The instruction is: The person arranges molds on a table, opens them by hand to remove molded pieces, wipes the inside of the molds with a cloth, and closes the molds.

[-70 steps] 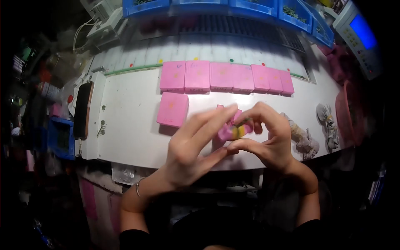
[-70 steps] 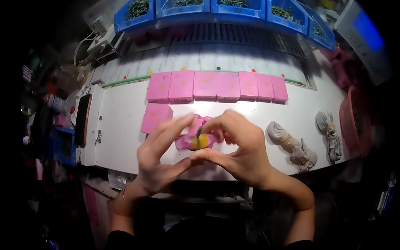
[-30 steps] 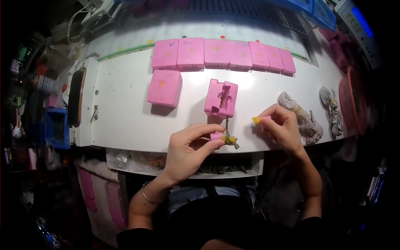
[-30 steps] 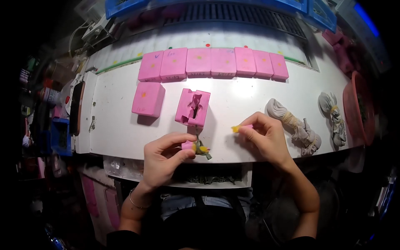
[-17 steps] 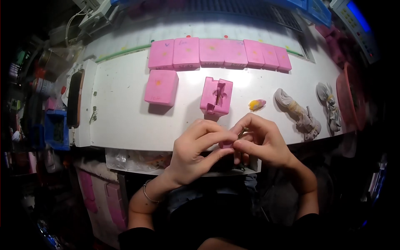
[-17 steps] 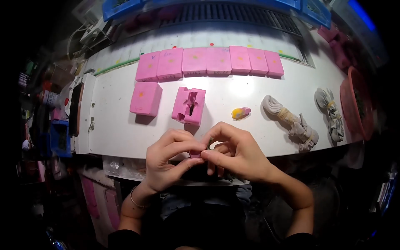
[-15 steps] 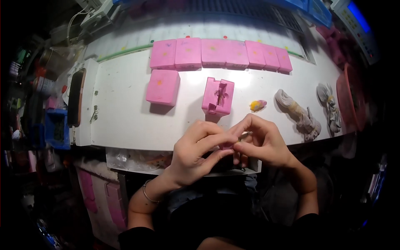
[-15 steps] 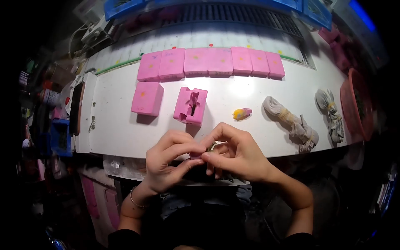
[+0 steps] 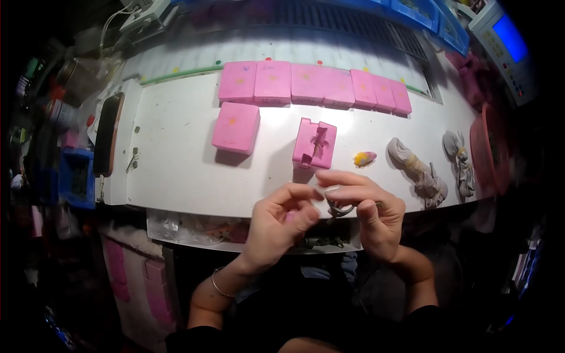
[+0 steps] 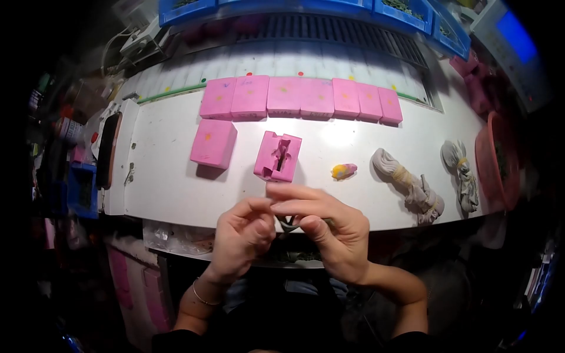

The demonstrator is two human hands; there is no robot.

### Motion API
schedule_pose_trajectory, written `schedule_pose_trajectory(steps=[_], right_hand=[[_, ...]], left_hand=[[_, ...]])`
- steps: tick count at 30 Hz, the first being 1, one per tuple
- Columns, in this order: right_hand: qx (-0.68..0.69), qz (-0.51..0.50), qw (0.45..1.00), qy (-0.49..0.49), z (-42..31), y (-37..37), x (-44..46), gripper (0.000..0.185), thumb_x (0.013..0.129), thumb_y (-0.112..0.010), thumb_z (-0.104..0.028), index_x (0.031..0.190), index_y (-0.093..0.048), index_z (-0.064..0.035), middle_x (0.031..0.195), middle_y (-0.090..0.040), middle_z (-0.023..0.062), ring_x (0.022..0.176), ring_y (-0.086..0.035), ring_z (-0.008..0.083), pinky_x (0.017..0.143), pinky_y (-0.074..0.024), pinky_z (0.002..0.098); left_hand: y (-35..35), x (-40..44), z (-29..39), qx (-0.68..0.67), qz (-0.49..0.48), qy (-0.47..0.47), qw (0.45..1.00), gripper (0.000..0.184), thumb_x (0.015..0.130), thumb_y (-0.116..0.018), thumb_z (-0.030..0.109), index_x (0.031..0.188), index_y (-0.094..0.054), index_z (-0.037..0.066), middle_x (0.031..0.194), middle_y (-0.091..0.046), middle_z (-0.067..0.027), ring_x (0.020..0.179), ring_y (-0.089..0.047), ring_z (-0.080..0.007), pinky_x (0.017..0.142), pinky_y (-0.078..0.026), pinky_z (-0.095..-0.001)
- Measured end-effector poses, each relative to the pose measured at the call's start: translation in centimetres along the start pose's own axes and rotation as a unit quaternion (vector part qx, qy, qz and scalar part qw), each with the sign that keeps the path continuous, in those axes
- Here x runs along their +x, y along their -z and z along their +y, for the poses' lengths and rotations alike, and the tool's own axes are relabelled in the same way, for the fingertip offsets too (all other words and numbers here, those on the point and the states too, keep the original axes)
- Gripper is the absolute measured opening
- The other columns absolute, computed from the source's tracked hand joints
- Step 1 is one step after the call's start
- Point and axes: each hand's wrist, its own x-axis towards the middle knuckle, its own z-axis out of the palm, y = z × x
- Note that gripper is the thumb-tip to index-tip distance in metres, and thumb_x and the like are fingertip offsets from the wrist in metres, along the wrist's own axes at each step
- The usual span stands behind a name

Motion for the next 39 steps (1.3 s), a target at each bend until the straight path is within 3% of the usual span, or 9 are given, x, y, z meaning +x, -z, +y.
schedule_pose_trajectory(steps=[5, 14, 17, 20, 22, 25, 30, 33, 39], right_hand=[[-0.108, -0.023, 0.993, 0.030, 0.9, -0.5, 0.5, 0.030, 0.092, -0.058, -0.019, 0.117, -0.063, -0.0024, 0.128, -0.052, 0.0198, 0.098, -0.057, 0.0229, 0.087, -0.0459, 0.0319], [-0.391, 0.062, 0.899, 0.185, 0.7, -0.8, 0.2, 0.026, 0.074, -0.071, 0.007, 0.098, -0.065, 0.0009, 0.075, -0.063, 0.0110, 0.058, -0.057, 0.0171, 0.050, -0.0450, 0.0242], [-0.441, 0.072, 0.873, 0.196, 0.7, -1.0, 0.0, 0.020, 0.075, -0.071, 0.005, 0.093, -0.065, -0.0004, 0.066, -0.060, 0.0114, 0.048, -0.053, 0.0196, 0.047, -0.0439, 0.0245], [-0.392, 0.058, 0.915, 0.077, -0.7, -0.8, 0.2, 0.008, 0.083, -0.065, -0.001, 0.091, -0.064, 0.0008, 0.059, -0.058, 0.0085, 0.042, -0.049, 0.0140, 0.043, -0.0409, 0.0235], [-0.137, 0.008, 0.953, -0.272, -2.2, -0.2, 1.0, 0.015, 0.092, -0.056, -0.010, 0.087, -0.064, 0.0016, 0.052, -0.055, 0.0042, 0.041, -0.049, 0.0077, 0.043, -0.0389, 0.0224], [-0.153, -0.075, 0.921, -0.350, -1.9, 0.6, 1.4, 0.027, 0.097, -0.049, -0.016, 0.086, -0.065, 0.0021, 0.048, -0.054, 0.0009, 0.043, -0.049, 0.0045, 0.042, -0.0372, 0.0218], [-0.397, -0.170, 0.878, -0.207, -0.5, 1.5, 0.1, 0.021, 0.095, -0.054, -0.018, 0.089, -0.065, -0.0005, 0.052, -0.055, 0.0063, 0.045, -0.055, 0.0112, 0.046, -0.0431, 0.0244], [-0.309, -0.041, 0.937, -0.160, -1.4, 0.8, 0.4, 0.015, 0.091, -0.059, -0.013, 0.097, -0.065, -0.0004, 0.057, -0.058, 0.0064, 0.049, -0.056, 0.0098, 0.048, -0.0439, 0.0237], [-0.252, -0.079, 0.961, -0.087, -2.2, 0.6, 3.4, 0.016, 0.081, -0.071, -0.005, 0.093, -0.063, 0.0006, 0.070, -0.064, 0.0069, 0.056, -0.057, 0.0072, 0.051, -0.0444, 0.0217]], left_hand=[[-1.3, 0.2, -0.3, 0.191, 0.042, -0.087, 0.977, 0.045, 0.080, -0.071, 0.000, 0.122, -0.055, -0.001, 0.090, -0.060, -0.0034, 0.078, -0.056, -0.0060, 0.068, -0.046, -0.0194], [-1.1, 0.0, 0.8, 0.178, 0.086, -0.059, 0.978, 0.033, 0.082, -0.069, 0.000, 0.115, -0.062, -0.003, 0.092, -0.061, -0.0033, 0.082, -0.056, -0.0064, 0.072, -0.047, -0.0199], [-1.0, 0.2, 0.8, 0.205, 0.082, -0.097, 0.971, 0.031, 0.083, -0.069, 0.002, 0.112, -0.061, -0.007, 0.085, -0.060, -0.0018, 0.067, -0.047, -0.0026, 0.053, -0.036, -0.0170], [-0.6, 0.4, 0.9, 0.253, 0.081, -0.125, 0.956, 0.030, 0.082, -0.069, 0.002, 0.110, -0.064, -0.005, 0.081, -0.059, -0.0002, 0.067, -0.048, -0.0031, 0.055, -0.035, -0.0165], [-0.4, 0.5, 1.2, 0.329, 0.068, -0.147, 0.930, 0.033, 0.078, -0.072, 0.001, 0.110, -0.066, 0.001, 0.077, -0.058, 0.0006, 0.064, -0.046, -0.0024, 0.056, -0.037, -0.0179], [-0.7, 0.7, 1.6, 0.396, 0.084, -0.200, 0.892, 0.032, 0.074, -0.075, 0.001, 0.105, -0.067, 0.002, 0.071, -0.055, 0.0010, 0.058, -0.044, -0.0032, 0.051, -0.037, -0.0181], [-1.0, 0.7, 1.9, 0.483, 0.118, -0.242, 0.833, 0.033, 0.068, -0.078, -0.001, 0.100, -0.067, 0.000, 0.072, -0.054, 0.0001, 0.058, -0.046, -0.0053, 0.051, -0.036, -0.0184], [-1.1, 0.9, 1.7, 0.514, 0.124, -0.271, 0.805, 0.036, 0.067, -0.078, -0.002, 0.101, -0.066, 0.001, 0.071, -0.055, -0.0018, 0.057, -0.048, -0.0075, 0.050, -0.038, -0.0199], [-1.4, 1.3, 2.0, 0.534, 0.104, -0.338, 0.768, 0.043, 0.065, -0.078, -0.003, 0.106, -0.065, 0.002, 0.073, -0.056, -0.0047, 0.058, -0.051, -0.0124, 0.051, -0.043, -0.0238]])
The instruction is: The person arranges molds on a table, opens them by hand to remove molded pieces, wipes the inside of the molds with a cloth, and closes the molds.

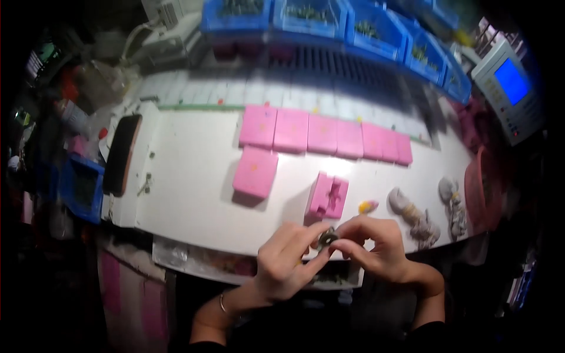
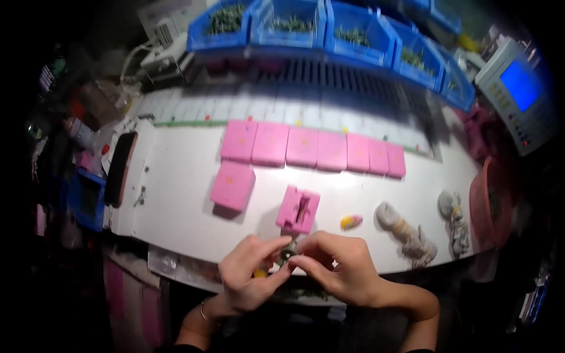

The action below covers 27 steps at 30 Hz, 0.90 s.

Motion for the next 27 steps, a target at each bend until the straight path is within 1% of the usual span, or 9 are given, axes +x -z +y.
schedule_pose_trajectory(steps=[3, 6, 7, 10, 12, 16, 20, 23, 27], right_hand=[[-0.015, -0.040, 0.999, -0.011, -2.3, 1.9, 3.6, 0.010, 0.084, -0.069, -0.007, 0.087, -0.064, 0.0010, 0.070, -0.065, 0.0069, 0.060, -0.060, 0.0084, 0.056, -0.0469, 0.0233], [-0.097, 0.061, 0.992, 0.051, -3.9, 4.2, 10.5, 0.017, 0.086, -0.064, -0.014, 0.082, -0.064, 0.0025, 0.068, -0.064, 0.0068, 0.060, -0.059, 0.0089, 0.055, -0.0462, 0.0252], [-0.080, 0.122, 0.977, 0.152, -3.6, 5.2, 13.5, 0.019, 0.087, -0.062, -0.016, 0.082, -0.064, 0.0029, 0.068, -0.064, 0.0057, 0.058, -0.058, 0.0090, 0.054, -0.0459, 0.0240], [0.066, 0.236, 0.951, 0.190, -5.0, 7.0, 19.4, 0.022, 0.091, -0.053, -0.009, 0.100, -0.065, 0.0062, 0.085, -0.068, 0.0094, 0.067, -0.062, 0.0113, 0.055, -0.0498, 0.0231], [0.041, 0.254, 0.946, 0.197, -4.5, 7.0, 19.6, 0.024, 0.091, -0.052, -0.008, 0.106, -0.065, 0.0050, 0.091, -0.068, 0.0104, 0.072, -0.064, 0.0131, 0.056, -0.0512, 0.0246], [-0.084, 0.194, 0.970, 0.117, -0.8, 7.3, 13.5, 0.020, 0.091, -0.055, -0.009, 0.104, -0.067, 0.0002, 0.090, -0.069, 0.0101, 0.073, -0.065, 0.0146, 0.058, -0.0511, 0.0254], [-0.203, 0.130, 0.970, -0.011, 3.1, 7.8, 5.2, 0.015, 0.089, -0.056, -0.004, 0.100, -0.067, -0.0013, 0.088, -0.067, 0.0060, 0.071, -0.063, 0.0109, 0.055, -0.0474, 0.0225], [-0.270, 0.078, 0.960, -0.006, 5.1, 7.2, 0.7, 0.022, 0.081, -0.062, 0.001, 0.103, -0.065, -0.0022, 0.095, -0.065, 0.0093, 0.072, -0.062, 0.0156, 0.060, -0.0486, 0.0256], [-0.333, 0.084, 0.936, 0.073, 7.5, 4.5, -1.7, 0.024, 0.079, -0.066, -0.003, 0.103, -0.064, -0.0023, 0.095, -0.061, 0.0117, 0.073, -0.061, 0.0222, 0.064, -0.0495, 0.0345]], left_hand=[[0.5, 0.6, 0.0, -0.047, 0.053, 0.076, 0.995, 0.031, 0.071, -0.078, 0.003, 0.100, -0.067, 0.005, 0.069, -0.053, -0.0023, 0.053, -0.047, -0.0087, 0.048, -0.039, -0.0232], [0.9, 0.2, -0.7, -0.086, 0.059, 0.171, 0.980, 0.006, 0.083, -0.069, 0.005, 0.082, -0.068, 0.000, 0.066, -0.051, 0.0011, 0.053, -0.037, -0.0030, 0.047, -0.026, -0.0200], [0.7, -0.2, -1.0, -0.107, 0.061, 0.179, 0.976, 0.009, 0.086, -0.066, 0.007, 0.080, -0.068, -0.001, 0.066, -0.050, 0.0017, 0.054, -0.036, -0.0023, 0.047, -0.025, -0.0198], [0.2, -1.0, -1.4, -0.146, 0.046, 0.198, 0.968, 0.019, 0.092, -0.058, 0.011, 0.081, -0.067, -0.002, 0.066, -0.050, 0.0031, 0.055, -0.036, -0.0015, 0.048, -0.026, -0.0196], [0.4, -1.2, -1.7, -0.199, 0.015, 0.276, 0.940, 0.017, 0.092, -0.057, 0.012, 0.088, -0.068, 0.000, 0.071, -0.055, 0.0014, 0.057, -0.041, -0.0032, 0.049, -0.032, -0.0197], [1.5, -0.8, -1.9, -0.308, 0.005, 0.431, 0.848, 0.020, 0.094, -0.049, 0.011, 0.103, -0.065, 0.001, 0.085, -0.056, 0.0006, 0.071, -0.049, -0.0046, 0.064, -0.042, -0.0184], [1.3, -1.5, -2.9, -0.405, 0.006, 0.384, 0.830, 0.030, 0.086, -0.046, -0.001, 0.114, -0.054, -0.005, 0.099, -0.057, -0.0067, 0.090, -0.052, -0.0114, 0.081, -0.045, -0.0247], [0.8, -1.4, -2.2, -0.413, -0.034, 0.372, 0.831, 0.025, 0.091, -0.048, 0.000, 0.114, -0.053, -0.006, 0.104, -0.058, -0.0104, 0.097, -0.055, -0.0136, 0.088, -0.045, -0.0287], [-0.4, -1.6, -1.8, -0.380, -0.076, 0.388, 0.836, 0.022, 0.096, -0.050, 0.008, 0.112, -0.054, -0.007, 0.102, -0.062, -0.0149, 0.087, -0.064, -0.0179, 0.077, -0.051, -0.0254]])
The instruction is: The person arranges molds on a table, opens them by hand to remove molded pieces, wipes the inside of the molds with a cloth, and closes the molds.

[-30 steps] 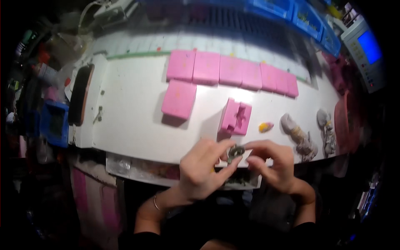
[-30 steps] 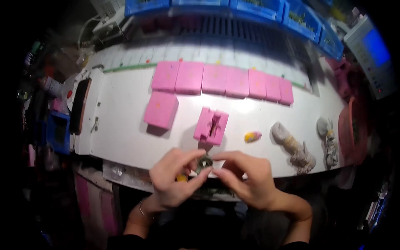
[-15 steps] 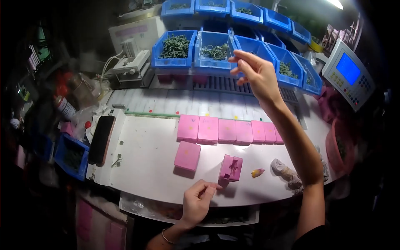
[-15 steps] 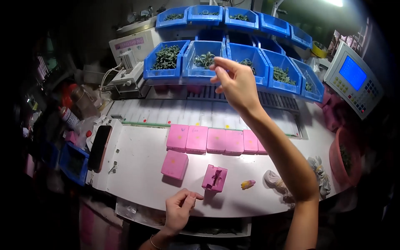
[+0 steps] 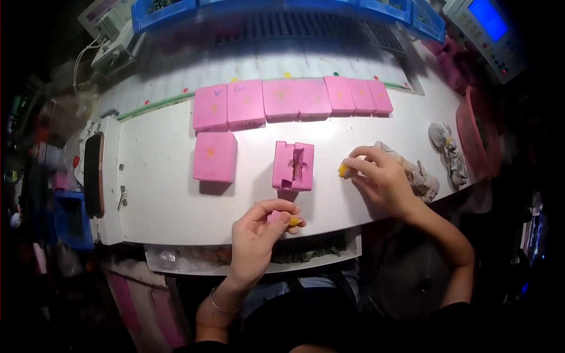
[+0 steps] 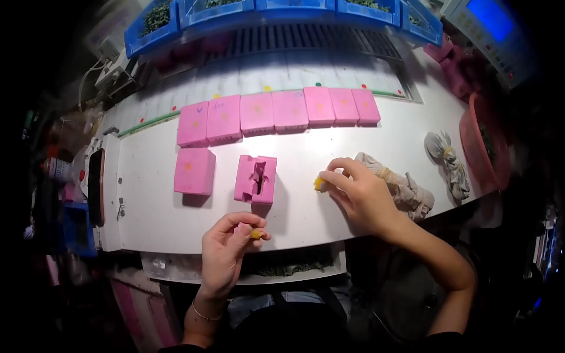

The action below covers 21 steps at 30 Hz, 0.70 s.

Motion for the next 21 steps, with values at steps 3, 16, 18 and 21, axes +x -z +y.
schedule_pose_trajectory(steps=[3, 16, 18, 21], right_hand=[[0.014, 0.025, 0.999, 0.034, 0.0, -1.1, -0.4, 0.026, 0.080, -0.065, -0.002, 0.106, -0.064, -0.0030, 0.089, -0.059, 0.0113, 0.075, -0.060, 0.0206, 0.064, -0.0488, 0.0318], [0.455, -0.092, 0.861, -0.207, -5.6, 0.6, 0.0, 0.013, 0.090, -0.060, -0.008, 0.097, -0.059, 0.0032, 0.078, -0.064, 0.0056, 0.054, -0.054, 0.0058, 0.049, -0.0435, 0.0197], [0.439, -0.121, 0.865, -0.212, -5.3, 0.8, 0.1, 0.013, 0.091, -0.060, -0.008, 0.097, -0.059, 0.0030, 0.077, -0.064, 0.0055, 0.054, -0.054, 0.0059, 0.049, -0.0430, 0.0197], [0.458, -0.140, 0.846, -0.232, -5.1, 0.7, 0.0, 0.014, 0.091, -0.059, -0.009, 0.098, -0.058, 0.0032, 0.075, -0.063, 0.0062, 0.053, -0.055, 0.0063, 0.046, -0.0422, 0.0190]], left_hand=[[-0.1, 0.1, -0.5, 0.018, -0.026, -0.015, 0.999, 0.025, 0.092, -0.055, 0.002, 0.115, -0.053, -0.009, 0.104, -0.061, -0.0140, 0.090, -0.063, -0.0172, 0.081, -0.052, -0.0268], [-2.3, -0.4, -1.2, 0.120, -0.064, -0.184, 0.974, 0.049, 0.088, -0.050, -0.011, 0.136, -0.040, -0.005, 0.128, -0.053, -0.0173, 0.118, -0.052, -0.0203, 0.099, -0.044, -0.0298], [-2.4, -0.5, -1.2, 0.127, -0.061, -0.187, 0.972, 0.048, 0.088, -0.051, -0.011, 0.135, -0.041, -0.005, 0.129, -0.053, -0.0175, 0.118, -0.053, -0.0203, 0.098, -0.045, -0.0294], [-2.6, -0.4, -1.4, 0.155, -0.060, -0.202, 0.965, 0.046, 0.088, -0.053, -0.010, 0.133, -0.044, -0.005, 0.129, -0.053, -0.0180, 0.116, -0.054, -0.0203, 0.095, -0.047, -0.0285]])
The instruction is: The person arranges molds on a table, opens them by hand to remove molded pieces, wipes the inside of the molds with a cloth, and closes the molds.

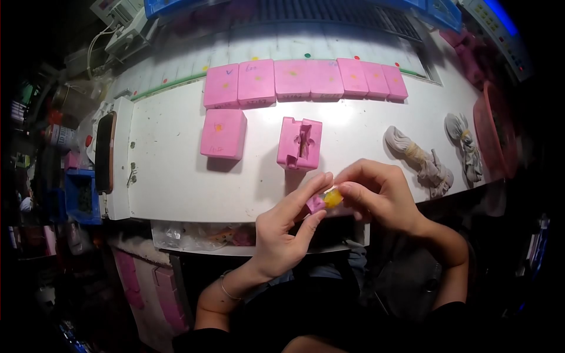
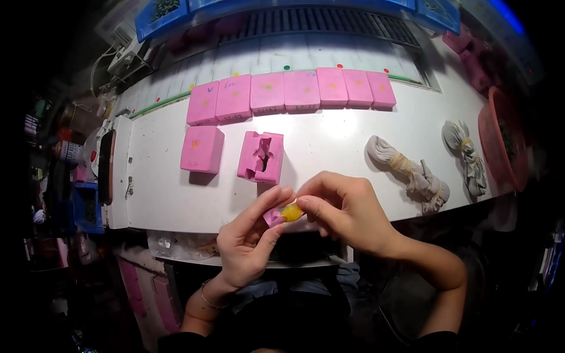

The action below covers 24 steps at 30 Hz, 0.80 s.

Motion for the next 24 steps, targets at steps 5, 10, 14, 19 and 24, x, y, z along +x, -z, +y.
schedule_pose_trajectory(steps=[5, 10, 14, 19, 24], right_hand=[[0.109, 0.071, 0.991, 0.008, 1.2, -0.7, 0.1, 0.019, 0.092, -0.059, -0.011, 0.102, -0.054, 0.0046, 0.074, -0.062, 0.0071, 0.053, -0.058, 0.0079, 0.043, -0.0434, 0.0183], [0.089, 0.076, 0.993, -0.012, 0.8, -1.0, -0.5, 0.015, 0.092, -0.059, -0.008, 0.100, -0.056, 0.0048, 0.077, -0.063, 0.0074, 0.057, -0.060, 0.0085, 0.048, -0.0470, 0.0192], [0.017, 0.111, 0.993, 0.046, 0.7, -1.6, -1.0, 0.025, 0.089, -0.060, -0.003, 0.112, -0.058, 0.0039, 0.090, -0.062, 0.0106, 0.074, -0.063, 0.0112, 0.058, -0.0519, 0.0215], [-0.190, 0.116, 0.951, 0.215, 1.1, -1.7, -1.1, 0.047, 0.079, -0.066, 0.004, 0.125, -0.054, 0.0011, 0.107, -0.053, 0.0142, 0.090, -0.061, 0.0173, 0.066, -0.0545, 0.0236], [-0.295, 0.110, 0.904, 0.290, 0.2, -2.4, -1.0, 0.067, 0.072, -0.074, 0.003, 0.132, -0.045, 0.0038, 0.115, -0.047, 0.0172, 0.096, -0.059, 0.0237, 0.070, -0.0549, 0.0284]], left_hand=[[-0.9, 0.0, -0.3, 0.018, 0.020, -0.032, 0.999, 0.044, 0.086, -0.055, -0.009, 0.129, -0.049, -0.004, 0.127, -0.055, -0.0181, 0.113, -0.057, -0.0204, 0.092, -0.049, -0.0275], [-1.2, 0.1, -0.8, 0.096, 0.028, -0.088, 0.991, 0.039, 0.087, -0.052, -0.011, 0.126, -0.048, -0.010, 0.126, -0.054, -0.0199, 0.114, -0.055, -0.0228, 0.098, -0.043, -0.0293], [-1.4, 0.3, -1.0, 0.098, 0.035, -0.079, 0.991, 0.035, 0.088, -0.053, -0.009, 0.124, -0.051, -0.010, 0.122, -0.056, -0.0188, 0.110, -0.057, -0.0205, 0.096, -0.045, -0.0285], [-2.0, 0.2, -0.6, -0.050, 0.087, 0.069, 0.993, 0.036, 0.091, -0.055, -0.003, 0.126, -0.052, -0.005, 0.119, -0.058, -0.0148, 0.100, -0.060, -0.0155, 0.084, -0.049, -0.0243], [-2.0, 0.6, -0.4, -0.178, 0.064, 0.132, 0.973, 0.040, 0.095, -0.050, 0.002, 0.134, -0.043, -0.006, 0.120, -0.057, -0.0151, 0.104, -0.059, -0.0171, 0.089, -0.048, -0.0258]])
